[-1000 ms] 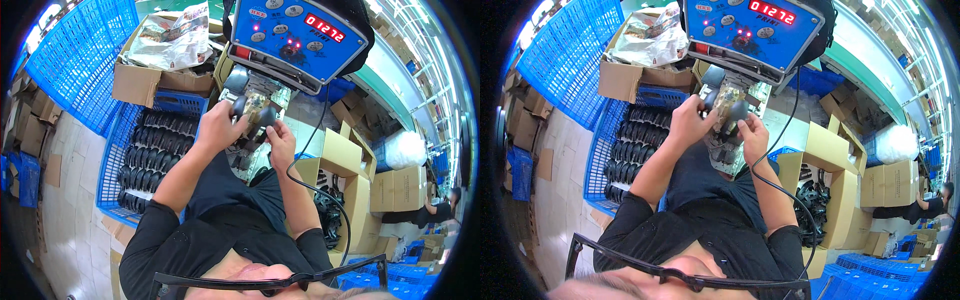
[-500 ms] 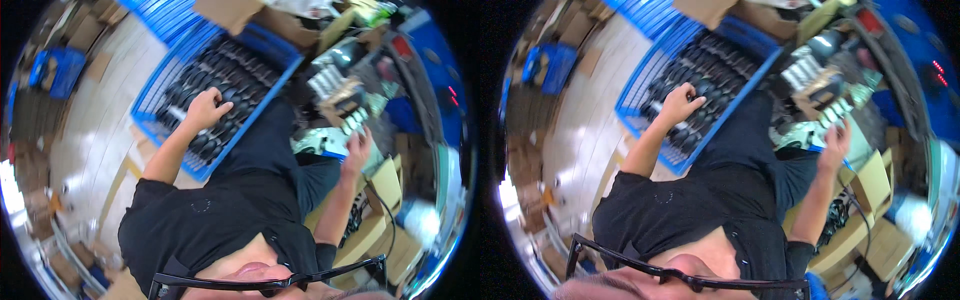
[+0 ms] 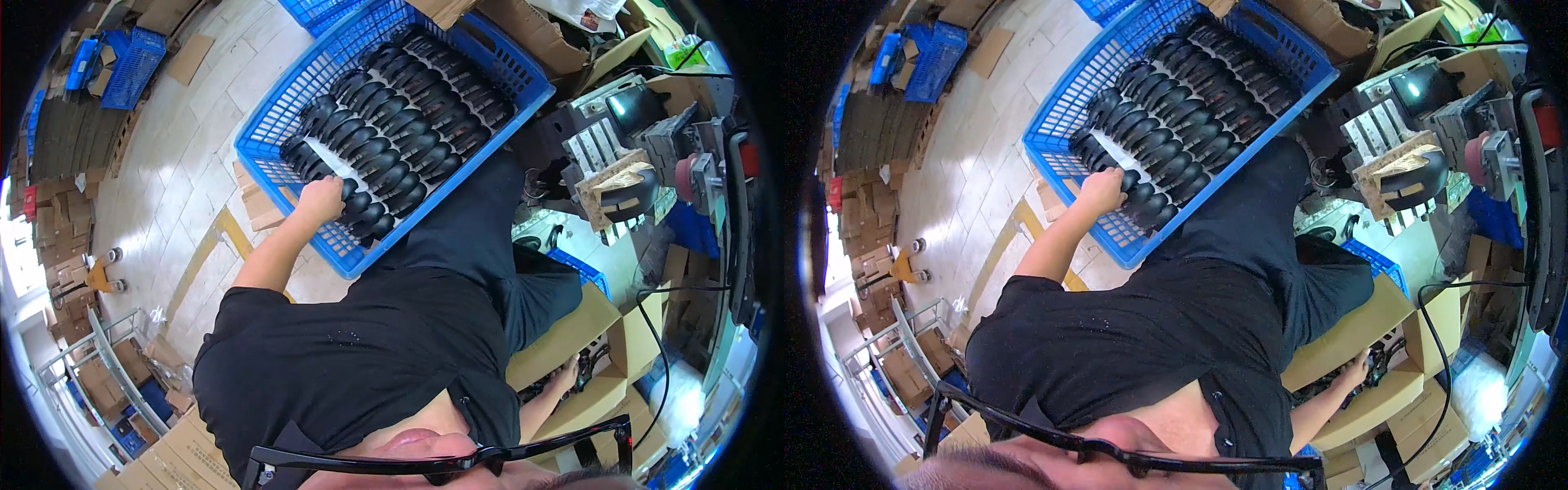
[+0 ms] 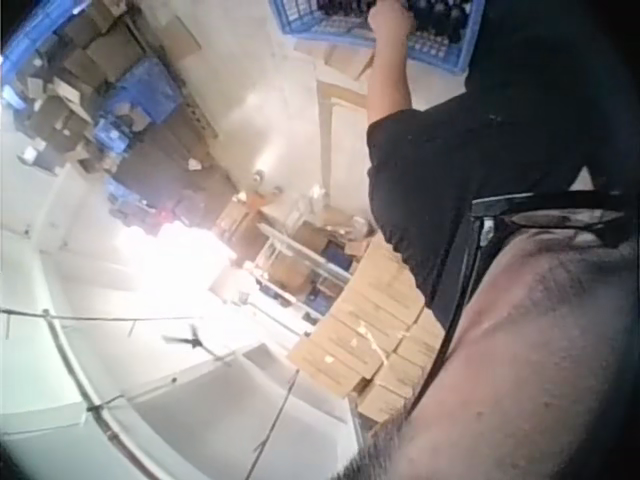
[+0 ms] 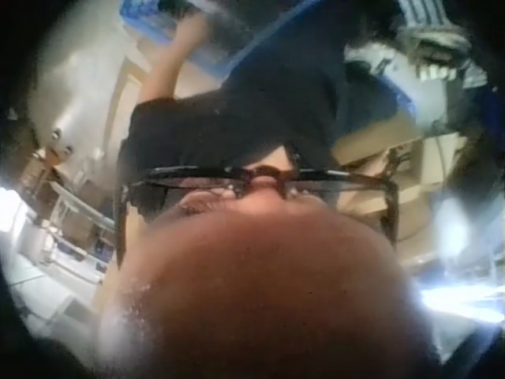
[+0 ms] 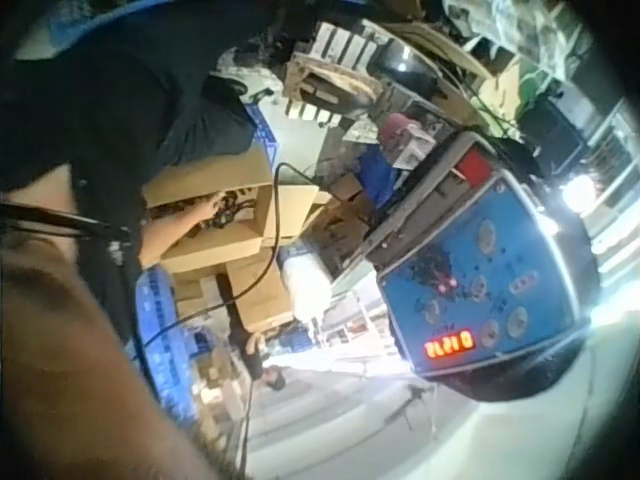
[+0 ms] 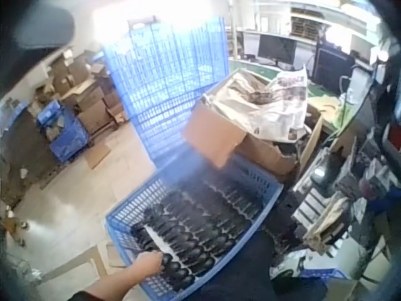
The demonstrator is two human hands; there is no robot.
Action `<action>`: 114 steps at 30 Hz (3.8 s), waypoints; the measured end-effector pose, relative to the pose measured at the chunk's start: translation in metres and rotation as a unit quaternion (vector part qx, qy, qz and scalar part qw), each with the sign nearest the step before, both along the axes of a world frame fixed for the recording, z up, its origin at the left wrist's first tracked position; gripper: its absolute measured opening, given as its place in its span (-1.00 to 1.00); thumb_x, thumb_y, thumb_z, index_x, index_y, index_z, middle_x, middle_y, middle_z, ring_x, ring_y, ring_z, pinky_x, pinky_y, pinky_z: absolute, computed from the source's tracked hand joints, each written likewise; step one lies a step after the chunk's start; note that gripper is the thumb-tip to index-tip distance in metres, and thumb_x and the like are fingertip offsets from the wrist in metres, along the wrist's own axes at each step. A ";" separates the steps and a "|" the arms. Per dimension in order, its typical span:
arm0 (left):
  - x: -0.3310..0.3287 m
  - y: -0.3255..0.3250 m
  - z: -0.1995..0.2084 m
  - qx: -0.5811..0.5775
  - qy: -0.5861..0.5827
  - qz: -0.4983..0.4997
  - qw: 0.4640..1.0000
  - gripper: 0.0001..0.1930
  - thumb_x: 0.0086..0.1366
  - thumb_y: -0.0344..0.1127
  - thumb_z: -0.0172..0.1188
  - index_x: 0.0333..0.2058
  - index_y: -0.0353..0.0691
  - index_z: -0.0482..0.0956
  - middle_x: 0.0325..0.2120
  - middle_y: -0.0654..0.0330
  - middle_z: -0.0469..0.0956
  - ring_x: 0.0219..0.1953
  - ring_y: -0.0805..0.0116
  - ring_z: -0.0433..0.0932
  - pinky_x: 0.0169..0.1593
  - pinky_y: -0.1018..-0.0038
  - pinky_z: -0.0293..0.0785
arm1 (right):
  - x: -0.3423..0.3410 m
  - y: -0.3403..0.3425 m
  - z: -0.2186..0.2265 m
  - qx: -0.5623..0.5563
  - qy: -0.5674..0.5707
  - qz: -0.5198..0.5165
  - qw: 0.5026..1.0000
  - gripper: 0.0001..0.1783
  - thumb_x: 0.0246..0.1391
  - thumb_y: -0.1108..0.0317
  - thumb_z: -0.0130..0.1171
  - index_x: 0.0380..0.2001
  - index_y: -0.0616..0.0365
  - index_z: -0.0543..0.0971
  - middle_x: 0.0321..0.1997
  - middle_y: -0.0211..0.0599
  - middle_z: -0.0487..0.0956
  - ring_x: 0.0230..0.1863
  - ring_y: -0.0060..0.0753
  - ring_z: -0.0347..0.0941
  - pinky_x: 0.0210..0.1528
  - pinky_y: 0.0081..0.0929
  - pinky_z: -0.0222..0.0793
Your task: Assembling and processing electronic parts using a manual press machine in a factory setting.
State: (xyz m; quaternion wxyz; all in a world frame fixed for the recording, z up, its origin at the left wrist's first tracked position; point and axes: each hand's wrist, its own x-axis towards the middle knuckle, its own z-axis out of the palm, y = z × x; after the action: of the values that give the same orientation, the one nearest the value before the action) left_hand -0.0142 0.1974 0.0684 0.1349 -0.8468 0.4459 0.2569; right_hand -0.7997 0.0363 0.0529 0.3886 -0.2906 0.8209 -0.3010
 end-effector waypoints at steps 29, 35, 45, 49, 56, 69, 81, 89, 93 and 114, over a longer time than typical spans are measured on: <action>-0.103 -0.144 0.076 -0.264 0.092 -0.154 0.948 -0.66 0.31 -0.08 0.37 -0.21 -0.28 0.62 -0.26 -0.03 0.67 -0.11 -0.08 0.70 -0.03 0.10 0.63 | -0.083 0.061 0.037 0.001 0.016 -0.180 0.983 -0.43 0.14 0.68 0.04 0.24 0.26 0.58 -0.22 -0.15 0.67 -0.45 -0.40 0.53 -0.53 -0.45 0.41; -0.164 -0.175 0.131 -0.309 0.412 -0.079 0.854 -0.62 0.34 -0.14 0.44 -0.02 -0.28 0.62 -0.24 0.04 0.70 -0.18 0.11 0.71 -0.06 0.23 0.64 | 0.010 0.011 0.098 -0.164 -0.317 -0.069 0.932 -0.46 0.24 0.68 0.09 0.29 0.30 0.49 0.09 -0.18 0.64 -0.17 -0.40 0.55 -0.26 -0.54 0.48; -0.242 -0.208 0.117 -0.186 0.737 -0.109 0.641 -0.51 0.45 -0.40 0.35 0.29 -0.27 0.47 0.02 0.15 0.60 0.01 0.36 0.61 0.02 0.38 0.65 | 0.303 -0.034 0.116 0.064 -0.588 0.200 0.781 -0.75 0.25 0.55 0.11 -0.03 0.24 0.64 -0.24 -0.30 0.63 -0.37 -0.46 0.50 -0.39 -0.55 0.35; -0.241 -0.220 0.141 -0.217 0.756 0.000 0.617 -0.82 0.47 -0.42 0.34 -0.04 -0.33 0.59 -0.29 0.28 0.65 -0.28 0.55 0.61 -0.13 0.51 0.59 | 0.334 -0.048 0.147 -0.011 -0.568 0.149 0.809 -0.73 0.44 0.35 0.10 0.10 0.18 0.61 -0.11 -0.37 0.65 -0.26 -0.51 0.53 -0.27 -0.59 0.38; -0.247 -0.260 0.164 -0.278 0.709 0.028 0.648 -0.74 0.41 -0.29 0.44 -0.10 -0.32 0.60 -0.37 0.21 0.65 -0.37 0.46 0.63 -0.27 0.47 0.60 | 0.337 -0.064 0.188 -0.186 -0.314 0.245 0.898 -0.72 0.43 0.40 0.25 0.12 0.25 0.62 -0.05 -0.41 0.70 -0.07 -0.61 0.58 0.02 -0.58 0.52; -0.274 -0.362 0.224 -0.561 0.120 -0.270 0.773 -0.54 0.29 0.07 0.34 -0.20 -0.29 0.57 -0.32 -0.08 0.65 -0.26 -0.16 0.72 -0.17 0.02 0.67 | 0.315 -0.120 0.191 -0.300 -0.252 0.153 0.907 -0.68 0.29 0.39 0.42 0.04 0.29 0.68 -0.20 -0.46 0.69 -0.27 -0.64 0.49 -0.21 -0.58 0.42; -0.198 -0.282 0.209 -0.587 0.220 -0.115 0.771 -0.57 0.20 -0.05 0.50 -0.40 -0.28 0.51 -0.55 0.00 0.53 -0.49 0.00 0.58 -0.34 0.19 0.54 | 0.364 -0.198 0.201 -0.342 -0.229 0.190 0.891 -0.51 0.22 0.41 0.47 0.16 0.25 0.53 -0.36 -0.46 0.58 -0.40 -0.61 0.45 -0.36 -0.58 0.39; -0.104 -0.196 0.139 -0.435 0.190 0.029 0.880 -0.56 0.25 0.02 0.47 -0.35 -0.26 0.55 -0.52 0.06 0.58 -0.45 0.15 0.58 -0.27 0.26 0.51 | 0.366 -0.198 0.172 -0.322 -0.225 0.207 0.896 -0.41 0.30 0.25 0.47 0.26 0.27 0.48 -0.39 -0.49 0.52 -0.49 -0.67 0.44 -0.55 -0.62 0.32; -0.054 -0.160 0.102 -0.388 0.138 0.034 0.911 -0.55 0.23 0.07 0.44 -0.31 -0.25 0.57 -0.40 -0.05 0.68 -0.32 -0.12 0.67 -0.19 0.07 0.56 | 0.328 -0.176 0.161 -0.335 -0.264 0.214 0.879 -0.41 0.39 0.40 0.32 0.39 0.24 0.39 -0.23 -0.40 0.57 -0.36 -0.67 0.42 -0.35 -0.64 0.35; 0.029 -0.020 -0.010 0.015 -0.022 0.027 0.999 -0.56 0.14 -0.08 0.52 -0.13 -0.27 0.69 -0.13 -0.08 0.74 -0.01 -0.08 0.73 0.09 0.08 0.65 | -0.080 0.060 -0.050 0.148 0.161 0.025 0.975 -0.51 0.30 0.31 0.35 0.21 0.33 0.60 -0.02 -0.24 0.72 -0.10 -0.20 0.62 0.00 -0.27 0.53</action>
State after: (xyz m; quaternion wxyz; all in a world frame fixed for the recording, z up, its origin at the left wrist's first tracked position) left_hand 0.0149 0.1775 0.0588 0.1507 -0.8615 0.4162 0.2487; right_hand -0.8800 0.0967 0.0029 0.2975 -0.2944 0.9008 -0.1153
